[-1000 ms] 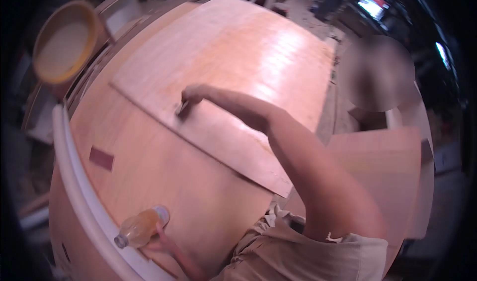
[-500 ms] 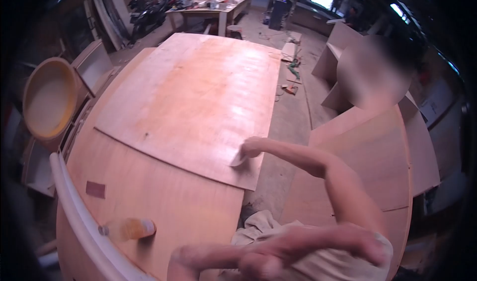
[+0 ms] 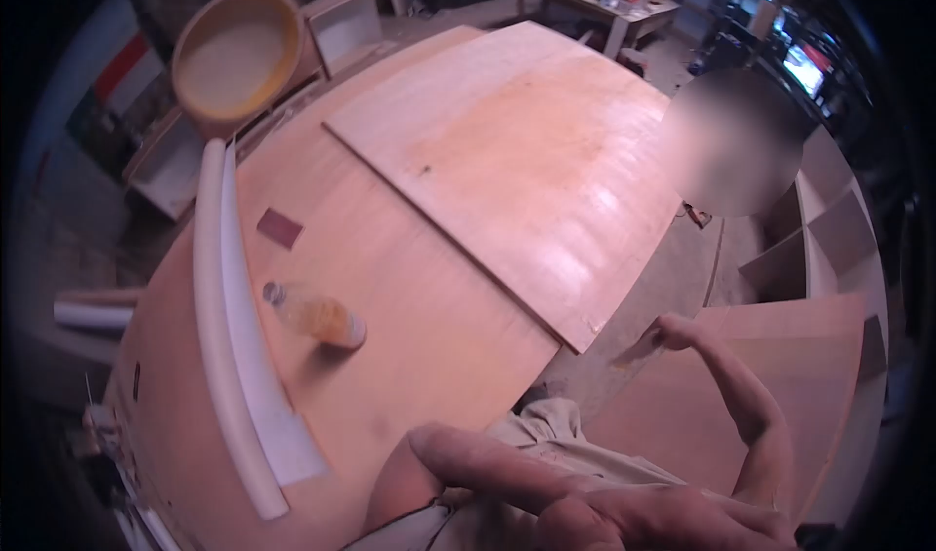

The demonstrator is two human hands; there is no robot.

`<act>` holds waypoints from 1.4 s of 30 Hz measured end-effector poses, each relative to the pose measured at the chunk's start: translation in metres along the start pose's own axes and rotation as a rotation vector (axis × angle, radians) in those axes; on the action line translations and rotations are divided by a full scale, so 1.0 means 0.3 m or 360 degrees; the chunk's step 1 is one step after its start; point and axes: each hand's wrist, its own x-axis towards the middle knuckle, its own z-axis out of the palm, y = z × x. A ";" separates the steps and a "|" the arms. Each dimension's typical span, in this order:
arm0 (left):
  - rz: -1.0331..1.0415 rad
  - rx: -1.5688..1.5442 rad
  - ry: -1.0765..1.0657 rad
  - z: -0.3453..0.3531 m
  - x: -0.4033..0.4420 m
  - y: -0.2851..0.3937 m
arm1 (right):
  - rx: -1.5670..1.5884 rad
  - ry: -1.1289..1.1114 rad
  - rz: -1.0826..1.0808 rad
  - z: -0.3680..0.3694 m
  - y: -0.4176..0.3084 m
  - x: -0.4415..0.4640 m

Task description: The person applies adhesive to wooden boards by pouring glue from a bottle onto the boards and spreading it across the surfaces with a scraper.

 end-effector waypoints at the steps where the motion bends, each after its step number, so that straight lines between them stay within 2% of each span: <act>1: 0.0086 0.0054 0.0042 0.008 0.003 -0.004 | 0.0231 0.0011 0.0046 -0.055 0.049 -0.006; 2: 0.0170 0.0110 0.0087 0.015 0.009 -0.007 | 0.0501 0.0011 0.0114 -0.087 0.100 0.010; 3: 0.0438 0.0232 0.0241 0.046 0.030 -0.038 | 0.0801 0.0142 0.0103 -0.191 -0.026 0.043; 4: 0.0390 0.0277 0.0257 0.045 0.016 -0.035 | 0.0772 0.0401 0.0319 -0.268 -0.185 0.061; 5: 0.0341 0.0322 0.0272 0.042 0.000 -0.030 | 0.0355 0.0391 0.0309 -0.280 -0.112 0.099; 6: 0.0025 0.0285 0.0138 -0.012 -0.087 0.031 | 0.0323 0.0567 0.0257 -0.286 -0.171 0.141; 7: -0.0278 0.0436 0.0197 -0.031 -0.154 0.121 | 0.0312 0.0716 0.0266 -0.227 -0.146 0.202; 8: -0.0600 0.0595 0.0222 -0.051 -0.221 0.211 | 0.0358 0.0686 0.0246 -0.237 -0.288 0.246; 9: -0.0914 0.0734 0.0214 -0.070 -0.287 0.300 | 0.0286 0.0664 0.0121 -0.168 -0.273 0.313; 11: -0.0955 0.1142 0.0783 -0.080 -0.507 0.394 | 0.0346 0.0726 0.0366 0.027 -0.317 0.352; 12: -0.1008 0.1395 0.1149 -0.065 -0.612 0.465 | 0.0107 0.0493 0.0354 0.047 -0.358 0.335; 13: -0.0736 0.1574 0.1528 -0.051 -0.736 0.492 | -0.0128 0.0249 0.0329 0.042 -0.395 0.318; 14: -0.0681 0.1749 0.1812 -0.023 -0.828 0.536 | -0.0370 0.0003 0.0286 0.023 -0.414 0.317; 15: -0.0613 0.1923 0.2105 -0.003 -0.907 0.586 | -0.0392 0.0058 0.0263 -0.015 -0.402 0.343; 19: -0.0519 0.2046 0.2725 0.001 -1.251 0.725 | -0.0382 0.0357 0.0193 -0.089 -0.352 0.486; 22: -0.0480 0.2102 0.3025 -0.009 -1.375 0.766 | -0.0177 0.0362 -0.0207 0.017 -0.237 0.511; 23: -0.0444 0.2122 0.3100 -0.005 -1.393 0.773 | -0.0190 0.0247 -0.0185 0.023 -0.231 0.473; 26: -0.0203 0.2081 0.3075 0.025 -1.422 0.788 | -0.0180 -0.0077 -0.0059 0.037 -0.243 0.342; 30: -0.0136 0.1976 0.3111 0.036 -1.458 0.820 | -0.0226 -0.0283 0.0047 0.042 -0.279 0.181; 33: -0.0112 0.1871 0.3105 0.048 -1.482 0.837 | -0.0472 -0.0769 0.0293 0.039 -0.281 0.142; 36: -0.0071 0.1842 0.3063 0.035 -1.494 0.854 | 0.0071 -0.0309 0.0099 -0.016 -0.319 0.051; 39: -0.0041 0.1854 0.3052 0.047 -1.491 0.845 | 0.0250 0.0208 0.0101 -0.138 -0.427 0.102; 42: -0.0064 0.1872 0.3077 0.039 -1.487 0.841 | 0.0168 0.0595 0.0412 -0.033 -0.422 0.265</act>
